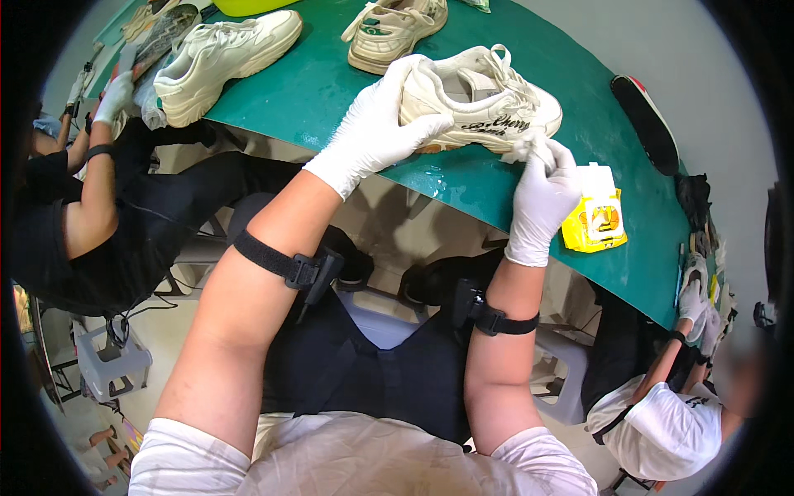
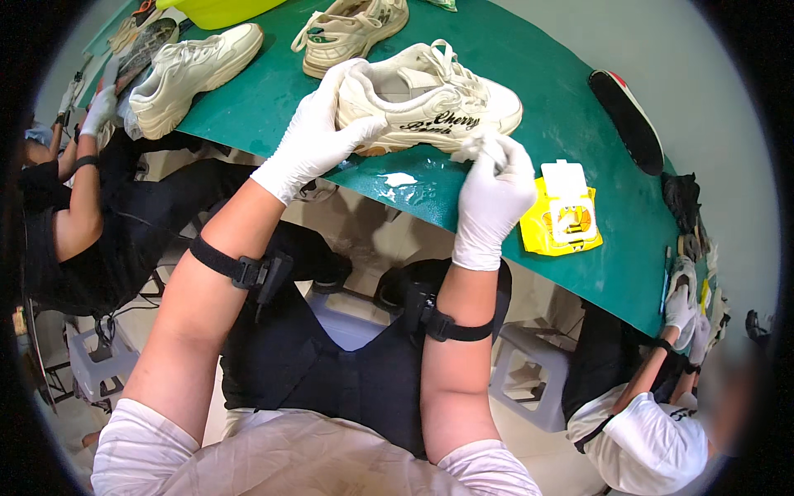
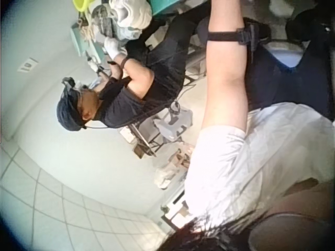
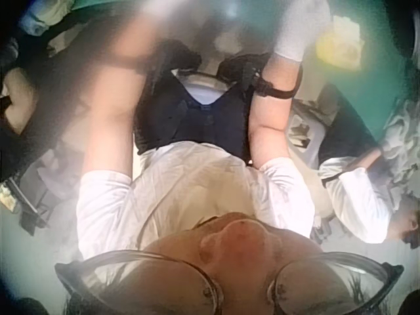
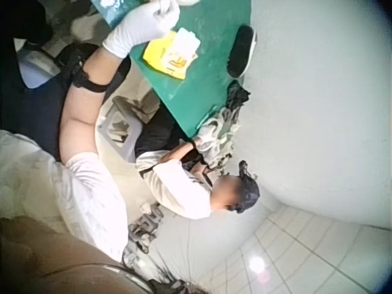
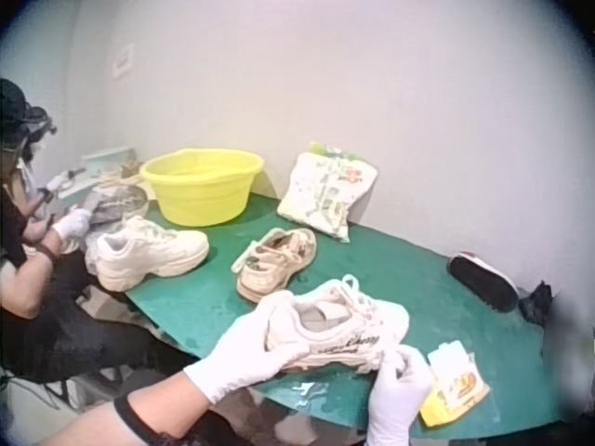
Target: Clean shoes using wet wipes and a bowl of water.
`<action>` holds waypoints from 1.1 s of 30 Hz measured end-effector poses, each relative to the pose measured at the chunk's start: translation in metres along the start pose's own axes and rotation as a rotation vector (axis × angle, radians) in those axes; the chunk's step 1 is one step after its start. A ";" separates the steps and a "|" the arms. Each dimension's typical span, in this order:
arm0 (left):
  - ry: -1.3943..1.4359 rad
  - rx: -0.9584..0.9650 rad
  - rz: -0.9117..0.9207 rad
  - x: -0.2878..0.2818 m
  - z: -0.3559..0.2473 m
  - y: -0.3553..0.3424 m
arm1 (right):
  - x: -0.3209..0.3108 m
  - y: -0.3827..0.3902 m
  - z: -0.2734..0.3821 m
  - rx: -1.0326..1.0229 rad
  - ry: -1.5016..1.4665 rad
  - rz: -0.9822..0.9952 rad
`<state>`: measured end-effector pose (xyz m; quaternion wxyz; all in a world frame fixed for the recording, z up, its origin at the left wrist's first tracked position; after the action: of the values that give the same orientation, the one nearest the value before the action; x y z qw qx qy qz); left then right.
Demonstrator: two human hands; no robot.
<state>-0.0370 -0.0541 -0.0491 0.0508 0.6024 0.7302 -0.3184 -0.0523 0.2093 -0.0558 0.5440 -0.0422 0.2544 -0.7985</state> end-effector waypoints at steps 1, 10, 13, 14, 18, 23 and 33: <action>0.004 0.001 0.000 0.001 0.000 0.000 | 0.007 0.003 0.006 -0.110 0.054 0.013; 0.049 0.004 -0.005 0.001 0.002 -0.001 | 0.073 0.065 0.065 -0.295 -0.072 0.342; 0.049 -0.001 -0.013 -0.002 0.006 0.000 | 0.054 0.042 0.045 -0.092 -0.067 0.240; 0.048 -0.003 -0.020 -0.003 0.006 0.000 | 0.044 0.033 0.037 -0.024 -0.072 0.203; 0.023 -0.020 0.015 0.001 0.003 -0.002 | 0.012 0.002 -0.004 0.005 -0.163 0.150; 0.023 -0.013 0.020 0.005 0.003 -0.001 | 0.027 0.025 0.035 -0.326 0.169 0.028; 0.069 -0.037 0.054 0.003 0.010 -0.002 | 0.038 0.025 0.025 -0.094 0.060 0.309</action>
<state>-0.0428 -0.0568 -0.0581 0.0450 0.6316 0.7206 -0.2824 -0.0381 0.1597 -0.0537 0.6500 -0.0042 0.3109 -0.6934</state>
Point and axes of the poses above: each hand's wrist, its own y-axis away from the middle knuckle, its own x-axis out of the palm, z = x × y, the point moved 9 cm from there along -y, towards the middle knuckle, and after that the axes turned 1 degree about x, right-handed, at the moved point
